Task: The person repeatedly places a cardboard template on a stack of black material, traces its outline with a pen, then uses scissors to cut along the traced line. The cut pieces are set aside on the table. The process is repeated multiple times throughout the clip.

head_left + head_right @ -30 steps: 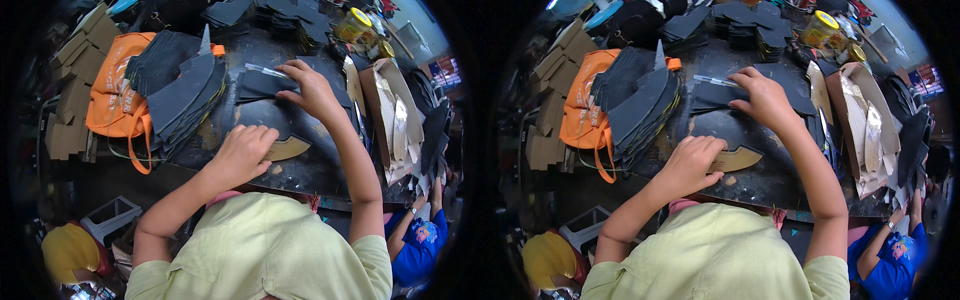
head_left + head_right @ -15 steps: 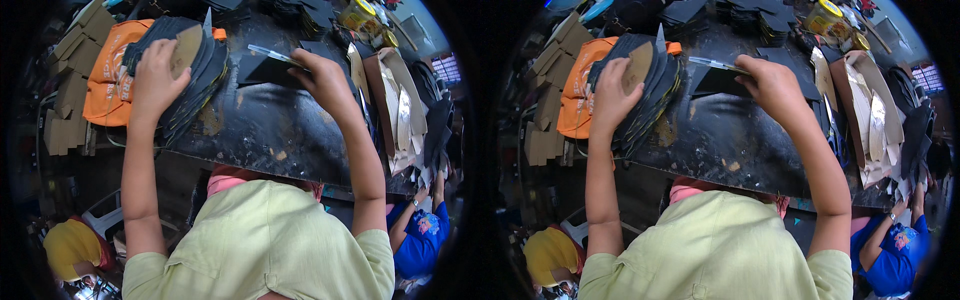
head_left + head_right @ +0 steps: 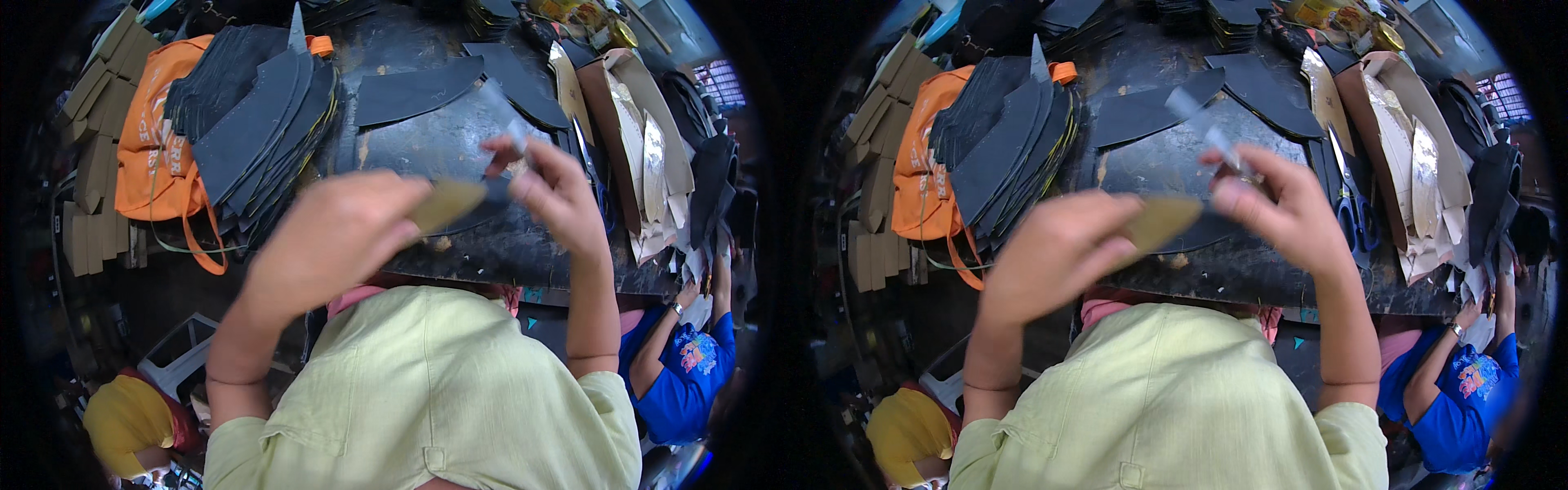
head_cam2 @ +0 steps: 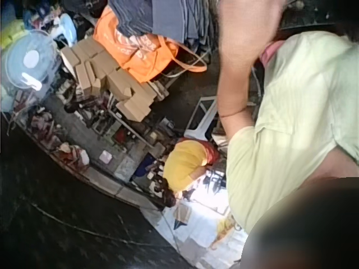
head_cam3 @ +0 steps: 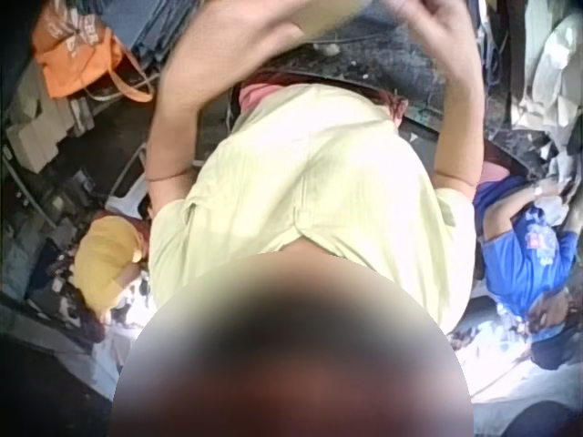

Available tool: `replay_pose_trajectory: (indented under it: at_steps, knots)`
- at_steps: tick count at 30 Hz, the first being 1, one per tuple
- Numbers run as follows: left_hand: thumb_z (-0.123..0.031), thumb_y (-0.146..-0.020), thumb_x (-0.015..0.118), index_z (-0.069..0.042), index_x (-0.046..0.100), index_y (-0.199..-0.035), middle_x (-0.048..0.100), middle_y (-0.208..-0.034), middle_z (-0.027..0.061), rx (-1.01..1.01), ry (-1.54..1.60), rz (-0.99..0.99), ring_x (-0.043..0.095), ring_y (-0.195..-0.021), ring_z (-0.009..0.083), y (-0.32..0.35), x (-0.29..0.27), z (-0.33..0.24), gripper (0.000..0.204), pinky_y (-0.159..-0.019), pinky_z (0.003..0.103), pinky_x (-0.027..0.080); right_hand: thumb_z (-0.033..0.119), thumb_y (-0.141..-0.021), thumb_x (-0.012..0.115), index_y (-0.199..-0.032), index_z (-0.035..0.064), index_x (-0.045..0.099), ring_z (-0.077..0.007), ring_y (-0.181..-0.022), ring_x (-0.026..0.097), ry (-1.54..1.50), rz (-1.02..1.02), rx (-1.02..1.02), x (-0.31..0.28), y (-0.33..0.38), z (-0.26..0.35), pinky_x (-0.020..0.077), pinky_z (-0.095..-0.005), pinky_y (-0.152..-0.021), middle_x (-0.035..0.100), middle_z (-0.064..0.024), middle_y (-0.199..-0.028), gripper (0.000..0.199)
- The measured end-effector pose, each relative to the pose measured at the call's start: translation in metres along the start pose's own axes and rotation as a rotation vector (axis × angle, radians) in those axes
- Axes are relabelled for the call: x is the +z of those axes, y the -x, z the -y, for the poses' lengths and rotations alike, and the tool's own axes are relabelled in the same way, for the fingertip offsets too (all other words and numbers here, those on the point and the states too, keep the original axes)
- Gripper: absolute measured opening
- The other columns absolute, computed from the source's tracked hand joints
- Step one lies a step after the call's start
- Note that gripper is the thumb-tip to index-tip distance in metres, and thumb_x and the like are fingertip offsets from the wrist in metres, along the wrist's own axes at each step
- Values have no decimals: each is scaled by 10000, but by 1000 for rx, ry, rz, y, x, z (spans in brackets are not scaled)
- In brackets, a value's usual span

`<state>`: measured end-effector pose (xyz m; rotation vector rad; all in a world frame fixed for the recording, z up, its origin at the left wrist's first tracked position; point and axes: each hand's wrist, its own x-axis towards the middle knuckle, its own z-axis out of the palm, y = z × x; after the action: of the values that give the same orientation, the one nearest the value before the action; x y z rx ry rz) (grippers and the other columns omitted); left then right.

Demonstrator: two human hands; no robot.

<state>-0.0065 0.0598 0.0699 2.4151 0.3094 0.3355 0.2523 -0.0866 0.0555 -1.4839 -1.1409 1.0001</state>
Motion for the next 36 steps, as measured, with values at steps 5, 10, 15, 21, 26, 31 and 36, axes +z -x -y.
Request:
replay_pose_trajectory:
  at_steps: [5, 10, 15, 21, 26, 31, 36]
  knots:
    - [-200, -852, 846, -19, 655, -1324, 698, -1206, 199, -99, 53, 44, 684, -1138, 397, -6, 45, -8, 541, -982, 465, 549, 35, -942, 802, -1053, -19, 753, -73, -862, 636, 200, 64, 224, -22, 38, -15, 515, -256, -806, 724, 0, -926, 133]
    - [-96, -688, 962, -136, 548, -1528, 625, -1255, 108, -550, 78, -168, 658, -1015, 250, 18, 37, 7, 937, -840, 361, 550, 71, -953, 802, -1058, -36, 734, -103, -880, 607, 396, -130, 131, -38, 31, -43, 491, -275, -810, 686, -44, -930, 165]
    - [5, -785, 855, -91, 678, -1404, 678, -1171, 58, -499, 198, -148, 620, -850, 154, 29, 48, 21, 651, -703, 278, 515, 97, -954, 805, -1051, -47, 725, -160, -867, 613, 395, -101, 193, -20, 24, -59, 494, -305, -805, 676, -79, -930, 191]
    - [-42, -802, 871, -93, 609, -1471, 648, -1332, 128, -514, 149, -232, 686, -1000, 237, 25, 38, 36, 720, -831, 353, 563, 56, -931, 799, -1055, -40, 726, -210, -849, 646, 416, -167, 1, -3, 14, -59, 506, -321, -790, 681, -109, -925, 173]
    - [-111, -824, 897, -86, 554, -1533, 699, -1295, 144, -305, 40, -431, 697, -1151, 264, 27, 31, 28, 788, -979, 380, 543, -41, -881, 785, -1059, -30, 719, -251, -831, 650, 397, -136, -126, -20, 31, -34, 502, -343, -756, 668, -110, -884, 190]
    - [31, -934, 759, -33, 574, -1500, 739, -952, 56, -388, 498, -374, 681, -840, 86, 30, 33, 19, 598, -773, 238, 528, -51, -865, 791, -1027, -31, 739, -147, -785, 626, 266, -122, -138, -25, 46, -32, 478, -299, -704, 691, -76, -888, 171]
    - [63, -966, 716, 6, 536, -1514, 715, -949, 31, -482, 582, -342, 658, -864, 52, 16, 40, 30, 580, -771, 203, 501, 77, -934, 815, -1034, -21, 777, -48, -746, 576, 191, -175, 165, -13, 34, -48, 445, -245, -660, 716, -4, -842, 145]
